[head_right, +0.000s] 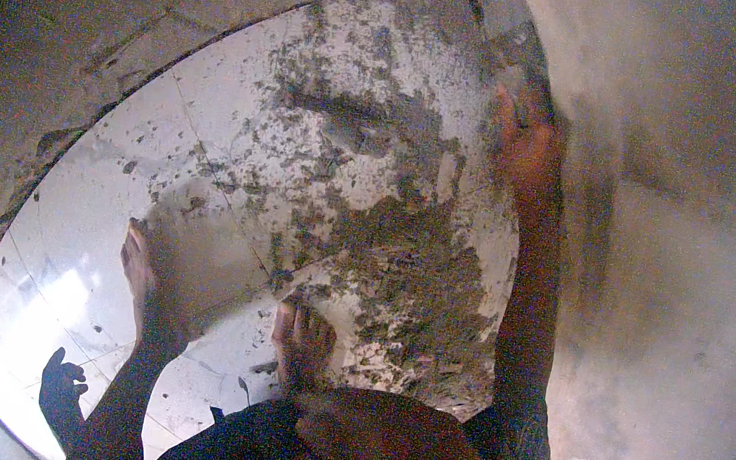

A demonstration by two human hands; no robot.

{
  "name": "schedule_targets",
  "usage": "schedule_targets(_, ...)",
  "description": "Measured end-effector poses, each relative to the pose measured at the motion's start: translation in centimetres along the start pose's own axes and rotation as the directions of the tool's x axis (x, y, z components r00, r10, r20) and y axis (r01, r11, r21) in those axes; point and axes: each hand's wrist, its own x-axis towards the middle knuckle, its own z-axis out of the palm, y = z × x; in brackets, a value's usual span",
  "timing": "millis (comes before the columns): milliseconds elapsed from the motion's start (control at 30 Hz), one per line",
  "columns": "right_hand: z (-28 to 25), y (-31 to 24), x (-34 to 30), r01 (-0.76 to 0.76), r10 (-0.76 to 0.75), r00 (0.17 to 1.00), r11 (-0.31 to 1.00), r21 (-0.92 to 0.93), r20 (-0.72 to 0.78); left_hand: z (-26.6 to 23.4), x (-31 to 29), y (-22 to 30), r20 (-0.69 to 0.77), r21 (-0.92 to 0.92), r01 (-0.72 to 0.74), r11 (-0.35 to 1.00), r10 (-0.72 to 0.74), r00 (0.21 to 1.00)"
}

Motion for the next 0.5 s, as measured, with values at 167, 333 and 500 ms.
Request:
schedule_targets(167,1.3,-1.4,-2.1,0.225,-0.263,0.957,0.939,-0.259,-0.122,0.6,-0.4,-0.7,0.005,0.003,0.005,1.0,-0.005,1.0)
schedule_targets(333,-0.1,-1.7,-0.1,-0.015,0.016,1.0,0.997,0.077,-0.005,0.8,0.0,-0.9,0.024,0.006,0.0,1.0,0.0,1.0)
schedule_targets(500,0.9,-3.1,-1.1,0.127,-0.141,0.988,0.974,-0.185,-0.066,1.5,-0.7,-0.9,-0.077,0.061,-0.051,0.997,0.055,0.996)
